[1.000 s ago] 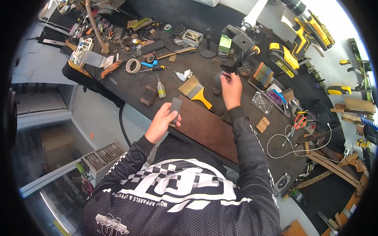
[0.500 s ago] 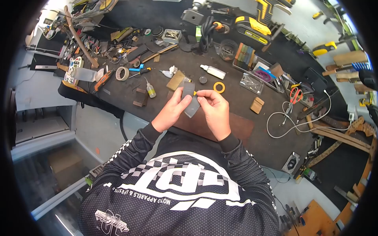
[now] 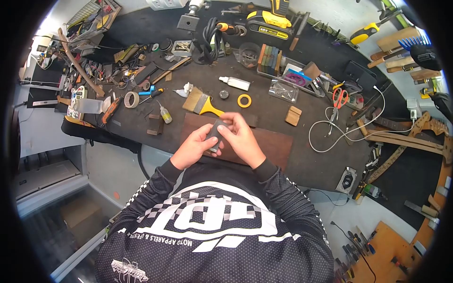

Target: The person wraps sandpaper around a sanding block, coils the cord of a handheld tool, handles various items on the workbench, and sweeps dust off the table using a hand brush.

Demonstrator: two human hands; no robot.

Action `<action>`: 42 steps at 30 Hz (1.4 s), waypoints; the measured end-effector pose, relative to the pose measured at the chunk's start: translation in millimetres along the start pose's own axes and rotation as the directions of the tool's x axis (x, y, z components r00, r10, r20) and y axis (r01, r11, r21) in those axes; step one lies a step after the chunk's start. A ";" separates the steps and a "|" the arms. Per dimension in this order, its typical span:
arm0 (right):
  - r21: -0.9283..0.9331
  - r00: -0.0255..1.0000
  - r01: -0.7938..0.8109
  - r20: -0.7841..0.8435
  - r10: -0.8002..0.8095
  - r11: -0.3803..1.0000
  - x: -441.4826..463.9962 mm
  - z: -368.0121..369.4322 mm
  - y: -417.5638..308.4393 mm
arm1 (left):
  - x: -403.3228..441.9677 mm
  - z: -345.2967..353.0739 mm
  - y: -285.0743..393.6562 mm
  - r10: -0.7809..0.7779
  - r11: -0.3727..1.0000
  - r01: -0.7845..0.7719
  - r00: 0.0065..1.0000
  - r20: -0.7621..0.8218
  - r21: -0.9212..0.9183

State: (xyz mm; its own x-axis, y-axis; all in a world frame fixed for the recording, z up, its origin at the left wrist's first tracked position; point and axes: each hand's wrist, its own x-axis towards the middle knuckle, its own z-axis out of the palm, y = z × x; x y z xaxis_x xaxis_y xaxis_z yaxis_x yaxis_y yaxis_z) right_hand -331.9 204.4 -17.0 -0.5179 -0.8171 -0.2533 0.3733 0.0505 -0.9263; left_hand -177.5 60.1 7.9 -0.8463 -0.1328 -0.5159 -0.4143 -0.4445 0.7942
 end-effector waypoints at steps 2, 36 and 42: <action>-0.087 0.997 -0.070 0.032 0.073 0.994 -3.2 -12.1 5.3 | 3.3 -2.1 -5.7 -0.024 1.000 0.024 0.999 0.027 -0.008; -0.978 0.832 0.097 -0.020 -0.554 0.182 151.6 -140.2 -8.7 | 0.9 -31.1 -83.0 0.023 0.843 0.106 0.972 -0.233 0.527; -0.964 0.912 0.263 0.262 -0.316 -0.041 203.0 -84.1 53.3 | 3.4 -20.9 -83.5 0.055 0.775 0.070 0.983 -0.177 0.629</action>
State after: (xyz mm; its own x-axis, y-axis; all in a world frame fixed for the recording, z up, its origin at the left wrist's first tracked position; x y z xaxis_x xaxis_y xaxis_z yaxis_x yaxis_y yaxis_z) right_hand -481.8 89.5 -141.3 -0.3881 -0.9117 0.1347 -0.8934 0.3363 -0.2978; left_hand -138.8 78.3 -66.8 -0.7953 -0.3114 -0.5202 -0.5905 0.2032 0.7811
